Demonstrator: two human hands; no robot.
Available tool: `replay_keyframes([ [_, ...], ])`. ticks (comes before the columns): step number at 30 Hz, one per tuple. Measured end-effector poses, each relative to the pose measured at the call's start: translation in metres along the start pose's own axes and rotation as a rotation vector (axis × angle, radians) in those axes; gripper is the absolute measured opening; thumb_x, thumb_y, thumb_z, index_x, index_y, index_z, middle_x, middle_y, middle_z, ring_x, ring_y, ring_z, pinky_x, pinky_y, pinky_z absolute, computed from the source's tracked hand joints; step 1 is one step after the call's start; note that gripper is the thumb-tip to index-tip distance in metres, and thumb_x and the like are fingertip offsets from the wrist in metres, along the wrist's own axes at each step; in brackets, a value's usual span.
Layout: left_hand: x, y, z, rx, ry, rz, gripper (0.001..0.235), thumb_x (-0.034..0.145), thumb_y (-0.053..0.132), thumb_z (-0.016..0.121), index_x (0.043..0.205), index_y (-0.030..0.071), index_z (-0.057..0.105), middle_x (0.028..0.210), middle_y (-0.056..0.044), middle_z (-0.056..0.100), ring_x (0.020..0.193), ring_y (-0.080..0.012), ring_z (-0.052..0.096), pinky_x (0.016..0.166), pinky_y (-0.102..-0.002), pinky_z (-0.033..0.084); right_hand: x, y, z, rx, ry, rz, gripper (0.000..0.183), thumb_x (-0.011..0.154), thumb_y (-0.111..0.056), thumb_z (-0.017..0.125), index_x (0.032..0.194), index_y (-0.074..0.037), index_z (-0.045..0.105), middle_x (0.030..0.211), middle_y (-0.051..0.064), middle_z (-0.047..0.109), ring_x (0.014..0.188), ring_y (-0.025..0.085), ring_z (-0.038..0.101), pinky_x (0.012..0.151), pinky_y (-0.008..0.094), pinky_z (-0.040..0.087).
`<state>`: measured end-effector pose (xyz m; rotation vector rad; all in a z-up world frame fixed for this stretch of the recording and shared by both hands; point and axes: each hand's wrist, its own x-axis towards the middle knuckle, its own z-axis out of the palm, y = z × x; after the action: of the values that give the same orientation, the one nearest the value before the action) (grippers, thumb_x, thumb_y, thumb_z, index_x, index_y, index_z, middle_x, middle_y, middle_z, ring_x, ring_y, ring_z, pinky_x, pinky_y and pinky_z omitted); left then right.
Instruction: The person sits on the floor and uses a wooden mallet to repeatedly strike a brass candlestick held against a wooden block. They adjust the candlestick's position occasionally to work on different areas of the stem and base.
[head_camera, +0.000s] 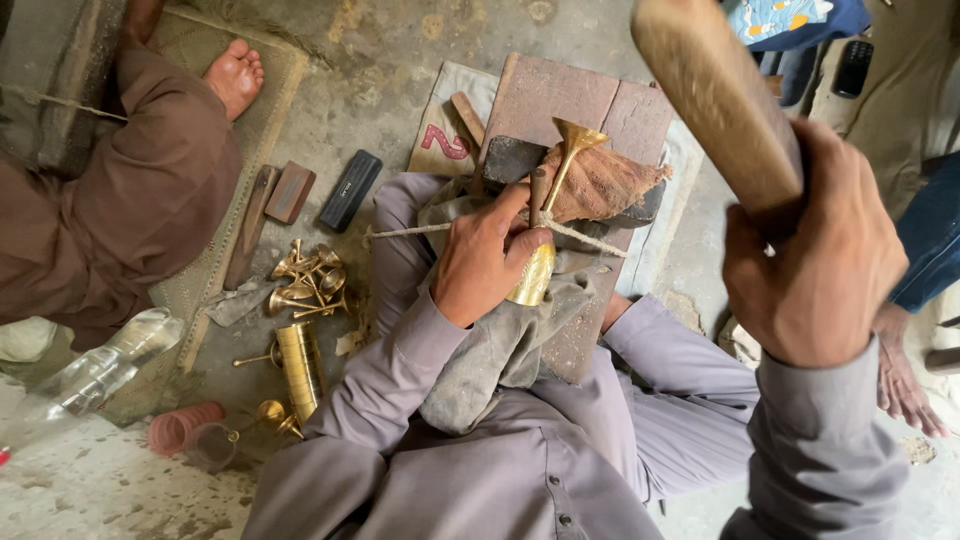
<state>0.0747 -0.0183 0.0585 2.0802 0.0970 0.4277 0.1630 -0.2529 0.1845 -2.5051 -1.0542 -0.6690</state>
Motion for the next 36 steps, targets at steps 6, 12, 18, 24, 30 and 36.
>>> replay_keyframes([
  [6,-0.009,-0.002,0.006,-0.017,0.076,0.009,0.043,0.095,0.027,0.075,0.127,0.005,0.057,0.097,-0.017,0.074,0.082,-0.0311,0.076,0.068,-0.041,0.056,0.023,-0.007,0.008,-0.474,-0.291,-0.172,0.014,0.103,-0.017,0.075,0.114,-0.01,0.07,0.084,0.012,0.068,0.062,0.024,0.062,0.058,0.04,0.048],
  [12,-0.011,-0.001,0.007,-0.03,0.085,-0.035,0.038,0.093,0.024,0.079,0.12,0.005,0.059,0.084,-0.014,0.073,0.076,-0.0294,0.076,0.063,-0.038,0.058,0.035,-0.009,0.003,-0.733,-0.451,-0.256,0.021,0.105,-0.035,0.064,0.096,-0.018,0.072,0.069,-0.003,0.064,0.049,0.008,0.054,0.053,0.026,0.04],
  [18,-0.011,0.0,0.004,-0.049,0.032,-0.075,0.03,0.096,0.023,0.077,0.112,0.007,0.058,0.084,-0.01,0.075,0.074,-0.0261,0.077,0.063,-0.037,0.058,0.037,-0.018,0.001,-0.575,-0.256,-0.23,0.011,0.11,-0.024,0.068,0.106,-0.014,0.07,0.081,-0.001,0.066,0.062,0.01,0.058,0.066,0.027,0.042],
  [24,-0.01,0.0,0.0,-0.012,0.033,-0.042,0.031,0.096,0.024,0.076,0.106,0.004,0.055,0.08,-0.013,0.071,0.071,-0.0288,0.074,0.06,-0.039,0.055,0.037,-0.011,0.0,-0.323,-0.266,-0.186,0.018,0.105,-0.013,0.071,0.123,-0.009,0.072,0.095,0.009,0.071,0.065,0.021,0.06,0.063,0.038,0.047],
  [30,-0.011,-0.001,-0.001,-0.091,0.009,-0.04,0.03,0.099,0.027,0.073,0.106,0.003,0.055,0.081,-0.012,0.072,0.072,-0.028,0.076,0.063,-0.037,0.058,0.033,-0.013,0.004,-0.397,-0.344,-0.126,0.016,0.102,-0.02,0.068,0.109,-0.005,0.07,0.079,0.009,0.068,0.059,0.02,0.063,0.052,0.035,0.045],
  [36,-0.013,-0.003,0.001,-0.164,0.003,-0.101,0.032,0.099,0.029,0.072,0.105,0.002,0.055,0.083,-0.01,0.076,0.074,-0.0232,0.079,0.062,-0.033,0.06,0.035,-0.014,0.01,-0.411,-0.246,-0.17,0.017,0.1,-0.007,0.064,0.116,-0.01,0.067,0.091,0.004,0.068,0.073,0.018,0.062,0.067,0.035,0.047],
])
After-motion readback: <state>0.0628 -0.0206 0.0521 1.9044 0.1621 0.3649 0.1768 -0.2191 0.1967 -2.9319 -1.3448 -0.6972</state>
